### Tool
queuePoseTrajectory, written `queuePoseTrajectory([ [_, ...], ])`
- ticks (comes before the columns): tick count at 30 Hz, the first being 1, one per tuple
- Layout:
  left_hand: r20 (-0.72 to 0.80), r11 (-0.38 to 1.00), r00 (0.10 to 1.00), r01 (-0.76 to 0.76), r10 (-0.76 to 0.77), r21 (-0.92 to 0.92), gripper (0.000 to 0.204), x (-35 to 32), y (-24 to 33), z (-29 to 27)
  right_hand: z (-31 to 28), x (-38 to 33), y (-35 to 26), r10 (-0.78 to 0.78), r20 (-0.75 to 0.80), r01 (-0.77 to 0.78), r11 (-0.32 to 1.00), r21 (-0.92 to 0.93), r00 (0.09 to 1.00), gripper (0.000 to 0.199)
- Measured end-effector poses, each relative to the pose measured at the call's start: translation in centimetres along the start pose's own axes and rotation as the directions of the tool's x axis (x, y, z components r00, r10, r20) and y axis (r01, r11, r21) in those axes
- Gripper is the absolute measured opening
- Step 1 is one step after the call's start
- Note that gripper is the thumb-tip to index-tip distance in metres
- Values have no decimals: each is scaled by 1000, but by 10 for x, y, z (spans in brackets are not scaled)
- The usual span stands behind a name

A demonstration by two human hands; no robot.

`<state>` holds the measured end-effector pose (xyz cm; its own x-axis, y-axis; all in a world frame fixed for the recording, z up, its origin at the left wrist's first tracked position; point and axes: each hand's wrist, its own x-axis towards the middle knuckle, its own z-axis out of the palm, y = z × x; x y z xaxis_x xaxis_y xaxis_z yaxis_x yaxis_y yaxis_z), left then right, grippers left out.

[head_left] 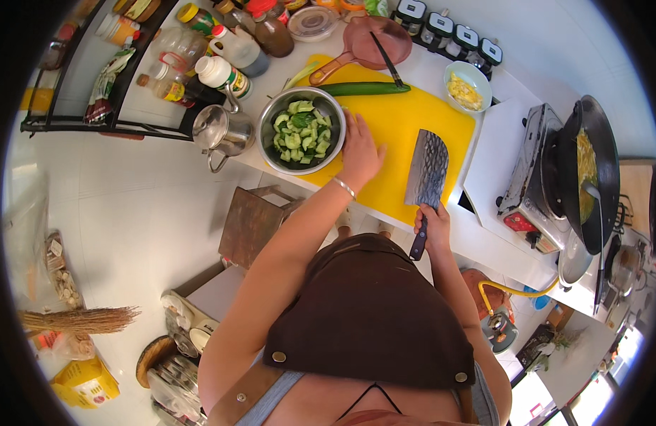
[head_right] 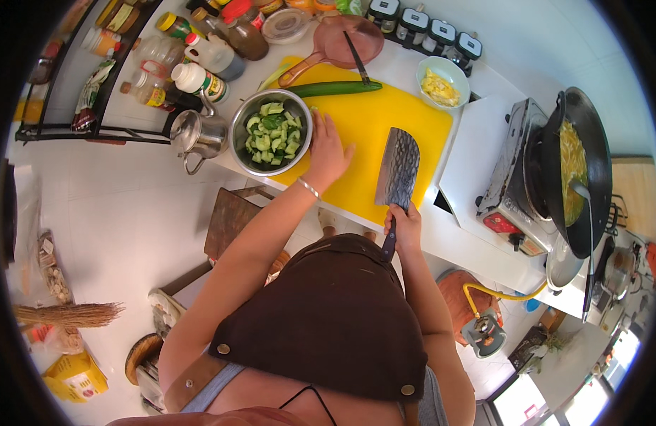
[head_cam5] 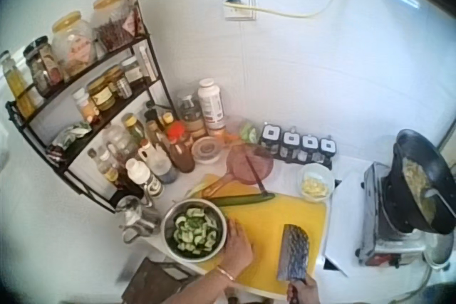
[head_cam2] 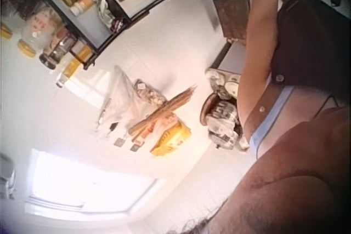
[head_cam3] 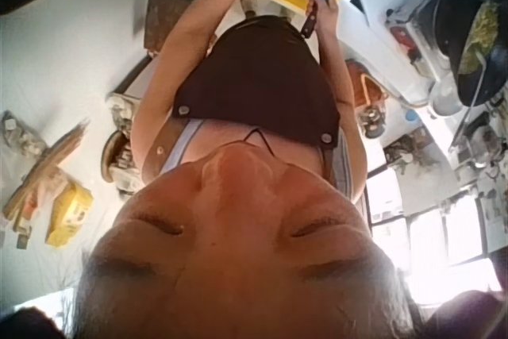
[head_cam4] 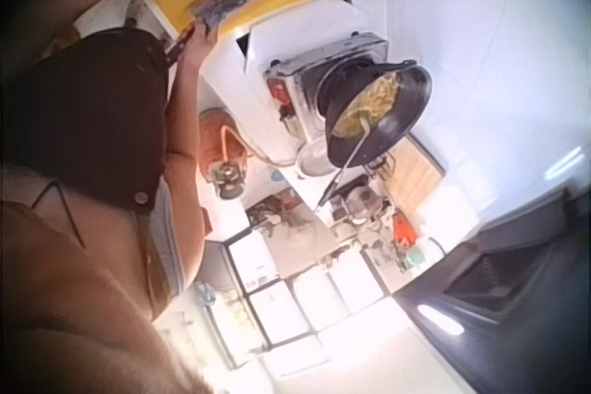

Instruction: The person turns on a gas cylinder, chops a cucumber and garlic with a cleaver on a cutting board, puts the vegetables into a bowl, and checks food cooking in a wok.

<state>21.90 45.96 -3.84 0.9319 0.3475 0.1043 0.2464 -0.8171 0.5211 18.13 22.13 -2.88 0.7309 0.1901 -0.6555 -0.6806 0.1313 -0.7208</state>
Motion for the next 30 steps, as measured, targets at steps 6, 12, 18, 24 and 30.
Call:
queuePoseTrajectory([
  [6, -5, 996, 997, 83, -83, 10, 86, 22, -6, 24, -7, -2, 4, 3, 5, -3, 1000, -2, 1000, 10],
  [12, -56, 988, 987, -146, 149, 48, 80, -63, -4, 6, -4, 0, 12, 50, 64, -47, 998, -48, 997, 9],
  [18, -103, 959, 992, 36, -67, -282, 76, -56, -20, 19, 34, 10, 11, 66, 186, -36, 987, -159, 980, 11],
  [24, -149, 916, 987, -4, -61, -402, 69, -35, -7, 32, 69, 20, 9, 131, 280, -69, 973, -222, 951, 10],
  [30, -234, 927, 957, -235, 169, -293, 49, -32, 15, -20, 75, -9, -10, 27, 327, 42, 978, -205, 945, 9],
])
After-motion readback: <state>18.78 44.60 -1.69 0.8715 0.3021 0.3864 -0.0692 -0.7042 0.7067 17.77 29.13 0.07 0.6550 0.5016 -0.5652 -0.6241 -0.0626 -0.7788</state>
